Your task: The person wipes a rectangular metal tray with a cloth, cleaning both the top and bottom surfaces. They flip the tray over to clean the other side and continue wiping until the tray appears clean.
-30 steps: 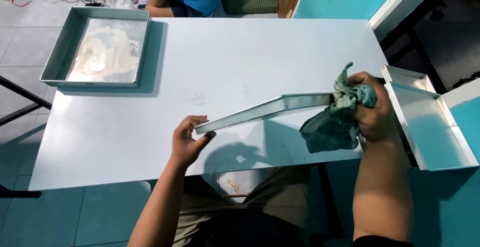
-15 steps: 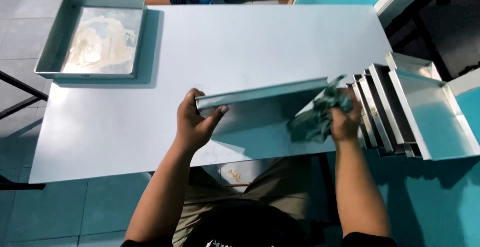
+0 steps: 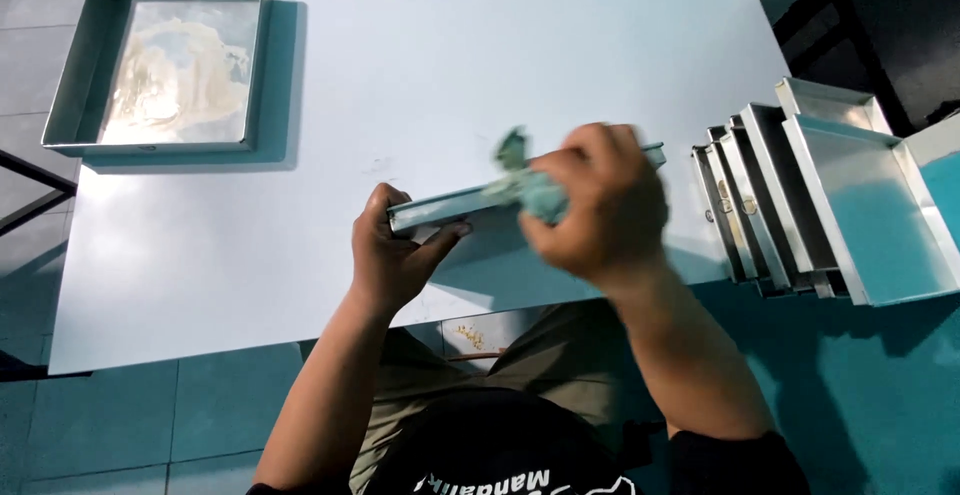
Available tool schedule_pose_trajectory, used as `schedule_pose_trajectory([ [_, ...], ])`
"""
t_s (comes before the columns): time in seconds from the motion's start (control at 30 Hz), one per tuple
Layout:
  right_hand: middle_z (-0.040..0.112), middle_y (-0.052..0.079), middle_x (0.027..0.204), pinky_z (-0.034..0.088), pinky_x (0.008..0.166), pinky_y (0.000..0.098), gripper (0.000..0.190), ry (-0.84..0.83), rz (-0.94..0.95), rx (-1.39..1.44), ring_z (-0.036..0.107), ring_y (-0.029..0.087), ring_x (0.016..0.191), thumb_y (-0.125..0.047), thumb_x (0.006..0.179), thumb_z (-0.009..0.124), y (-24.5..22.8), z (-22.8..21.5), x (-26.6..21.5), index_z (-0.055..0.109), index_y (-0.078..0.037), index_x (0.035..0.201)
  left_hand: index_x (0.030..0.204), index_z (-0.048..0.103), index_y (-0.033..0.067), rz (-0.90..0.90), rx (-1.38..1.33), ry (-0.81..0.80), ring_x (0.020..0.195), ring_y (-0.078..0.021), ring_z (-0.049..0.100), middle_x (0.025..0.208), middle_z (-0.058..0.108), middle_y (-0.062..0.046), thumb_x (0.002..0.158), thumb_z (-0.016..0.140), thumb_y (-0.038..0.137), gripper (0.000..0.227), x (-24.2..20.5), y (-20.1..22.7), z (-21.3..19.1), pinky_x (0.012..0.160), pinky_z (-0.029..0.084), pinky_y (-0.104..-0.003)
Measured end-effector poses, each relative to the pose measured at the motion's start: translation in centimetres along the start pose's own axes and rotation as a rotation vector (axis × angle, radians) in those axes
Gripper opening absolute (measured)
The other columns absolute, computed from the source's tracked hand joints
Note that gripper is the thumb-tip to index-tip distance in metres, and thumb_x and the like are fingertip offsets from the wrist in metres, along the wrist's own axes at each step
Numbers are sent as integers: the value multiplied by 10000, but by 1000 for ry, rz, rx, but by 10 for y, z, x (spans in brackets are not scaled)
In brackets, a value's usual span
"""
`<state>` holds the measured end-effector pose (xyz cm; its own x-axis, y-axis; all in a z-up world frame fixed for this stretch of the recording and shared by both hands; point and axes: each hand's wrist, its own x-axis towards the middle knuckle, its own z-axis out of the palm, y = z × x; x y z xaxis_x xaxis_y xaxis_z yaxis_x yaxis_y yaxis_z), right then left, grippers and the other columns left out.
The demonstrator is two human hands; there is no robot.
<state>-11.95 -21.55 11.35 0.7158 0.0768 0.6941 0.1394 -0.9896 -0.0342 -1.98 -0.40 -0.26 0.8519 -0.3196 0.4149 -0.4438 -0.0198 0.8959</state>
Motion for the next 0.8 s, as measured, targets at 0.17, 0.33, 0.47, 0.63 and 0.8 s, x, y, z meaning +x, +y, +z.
schedule_pose_trajectory([
  [0.17, 584, 45, 796, 496, 601, 410, 114, 11, -112, 70, 642, 301, 720, -209, 728, 745, -89, 21, 23, 695, -119, 778, 867, 479, 70, 6, 27, -20, 496, -452, 527, 625, 499, -188, 666, 892, 53, 460, -4, -15, 0, 448, 374, -329],
  [0.33, 580, 11, 822, 466, 598, 386, 130, 145, -181, 80, 635, 253, 764, -282, 746, 706, -86, 44, 18, 674, -157, 749, 865, 516, 105, -60, 43, -2, 572, -380, 593, 654, 559, -133, 643, 823, 38, 385, -6, -17, 0, 516, 429, -338],
  [0.47, 539, 13, 806, 460, 613, 405, 117, 91, -142, 28, 608, 282, 733, -235, 707, 728, -27, 32, 3, 649, -153, 732, 861, 522, 120, -90, 56, 25, 584, -312, 635, 653, 593, -102, 638, 857, 97, 404, -1, -13, -4, 524, 437, -320],
  [0.63, 556, 29, 870, 502, 772, 422, 184, 124, 53, -26, 611, 312, 801, -178, 609, 725, 77, 27, -41, 667, -128, 776, 862, 486, 117, -78, 53, 48, 489, -243, 580, 601, 554, -84, 674, 948, 158, 500, 8, -3, -4, 442, 380, -285],
  [0.8, 545, 3, 864, 479, 763, 418, 177, 160, 114, -59, 577, 291, 752, -118, 641, 702, 78, 15, -43, 696, -148, 815, 873, 482, 95, -4, -3, 20, 517, -228, 582, 630, 567, -99, 687, 936, 91, 490, 13, -3, -1, 454, 374, -284],
])
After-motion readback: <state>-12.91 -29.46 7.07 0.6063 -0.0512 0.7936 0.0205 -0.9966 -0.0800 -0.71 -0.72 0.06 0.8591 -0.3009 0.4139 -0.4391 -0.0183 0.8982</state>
